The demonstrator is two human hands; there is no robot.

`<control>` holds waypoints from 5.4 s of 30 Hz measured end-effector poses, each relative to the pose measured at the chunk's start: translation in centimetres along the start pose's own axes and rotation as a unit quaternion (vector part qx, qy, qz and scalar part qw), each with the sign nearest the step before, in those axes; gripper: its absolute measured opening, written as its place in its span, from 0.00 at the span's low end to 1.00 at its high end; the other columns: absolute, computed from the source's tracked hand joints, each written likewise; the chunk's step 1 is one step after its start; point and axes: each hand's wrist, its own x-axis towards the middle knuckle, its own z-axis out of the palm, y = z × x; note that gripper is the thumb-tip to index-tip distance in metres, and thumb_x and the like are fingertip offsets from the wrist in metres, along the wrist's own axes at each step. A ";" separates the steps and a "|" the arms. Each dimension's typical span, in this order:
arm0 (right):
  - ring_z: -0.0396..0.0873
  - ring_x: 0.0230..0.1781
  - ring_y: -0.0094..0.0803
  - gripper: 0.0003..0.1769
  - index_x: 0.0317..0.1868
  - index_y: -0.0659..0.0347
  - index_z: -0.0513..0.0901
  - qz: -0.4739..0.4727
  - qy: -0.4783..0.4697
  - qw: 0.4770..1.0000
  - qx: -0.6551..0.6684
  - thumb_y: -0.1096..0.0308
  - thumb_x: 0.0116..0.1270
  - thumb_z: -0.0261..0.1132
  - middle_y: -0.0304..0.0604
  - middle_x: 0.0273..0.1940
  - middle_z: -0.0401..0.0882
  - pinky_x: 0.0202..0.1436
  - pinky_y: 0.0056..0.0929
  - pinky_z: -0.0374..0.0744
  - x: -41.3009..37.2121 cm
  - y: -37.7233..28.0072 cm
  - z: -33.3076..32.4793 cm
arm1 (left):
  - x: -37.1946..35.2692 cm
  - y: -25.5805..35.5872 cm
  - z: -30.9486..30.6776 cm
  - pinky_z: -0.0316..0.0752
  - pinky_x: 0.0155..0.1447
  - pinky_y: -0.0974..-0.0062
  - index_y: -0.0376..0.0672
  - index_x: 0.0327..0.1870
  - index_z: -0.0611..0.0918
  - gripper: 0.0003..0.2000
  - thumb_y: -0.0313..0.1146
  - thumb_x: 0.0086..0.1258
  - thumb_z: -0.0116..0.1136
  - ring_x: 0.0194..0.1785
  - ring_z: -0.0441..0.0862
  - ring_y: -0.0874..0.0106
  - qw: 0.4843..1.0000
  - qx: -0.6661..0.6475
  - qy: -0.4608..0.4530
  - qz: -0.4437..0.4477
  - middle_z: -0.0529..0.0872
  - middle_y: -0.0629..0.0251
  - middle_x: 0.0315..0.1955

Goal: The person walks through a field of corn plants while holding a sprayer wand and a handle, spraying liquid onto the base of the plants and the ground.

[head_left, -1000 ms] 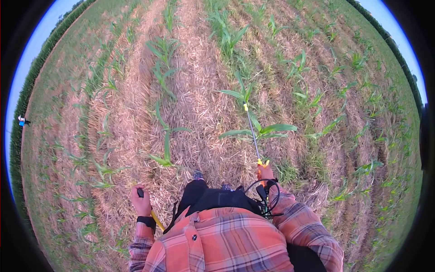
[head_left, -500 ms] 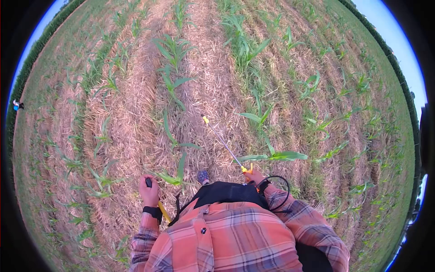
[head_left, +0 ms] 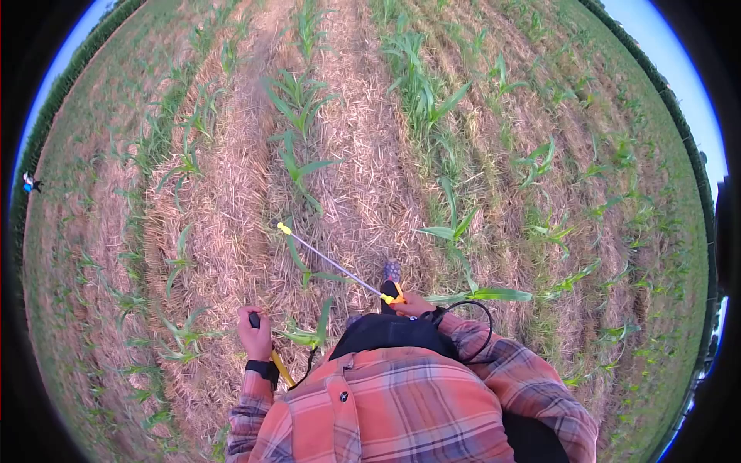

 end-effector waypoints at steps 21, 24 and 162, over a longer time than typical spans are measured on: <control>0.65 0.08 0.23 0.12 0.33 0.61 0.68 0.058 0.312 0.886 0.339 0.60 0.57 0.56 0.40 0.15 0.70 0.08 0.21 0.62 5.5 -0.7 -22.6 | 15.0 10.1 15.5 0.60 0.26 0.85 0.41 0.29 0.70 0.05 0.22 0.51 0.49 0.22 0.63 0.83 0.990 0.122 0.001 0.069 0.68 0.73 0.19; 0.64 0.07 0.23 0.12 0.33 0.60 0.66 0.081 0.353 0.875 0.322 0.61 0.57 0.56 0.40 0.15 0.69 0.07 0.20 0.62 6.2 -1.4 -24.8 | 16.8 10.6 16.5 0.57 0.24 0.85 0.42 0.29 0.69 0.06 0.22 0.51 0.48 0.21 0.62 0.84 0.988 0.131 -0.001 0.079 0.66 0.73 0.18; 0.67 0.14 0.21 0.16 0.33 0.61 0.72 0.133 0.140 0.979 0.065 0.56 0.54 0.58 0.36 0.19 0.73 0.13 0.20 0.65 113.6 -92.1 -91.0 | 158.1 34.1 69.7 0.55 0.15 0.90 0.43 0.30 0.67 0.06 0.21 0.54 0.46 0.14 0.61 0.87 0.995 -0.039 -0.048 0.074 0.66 0.75 0.17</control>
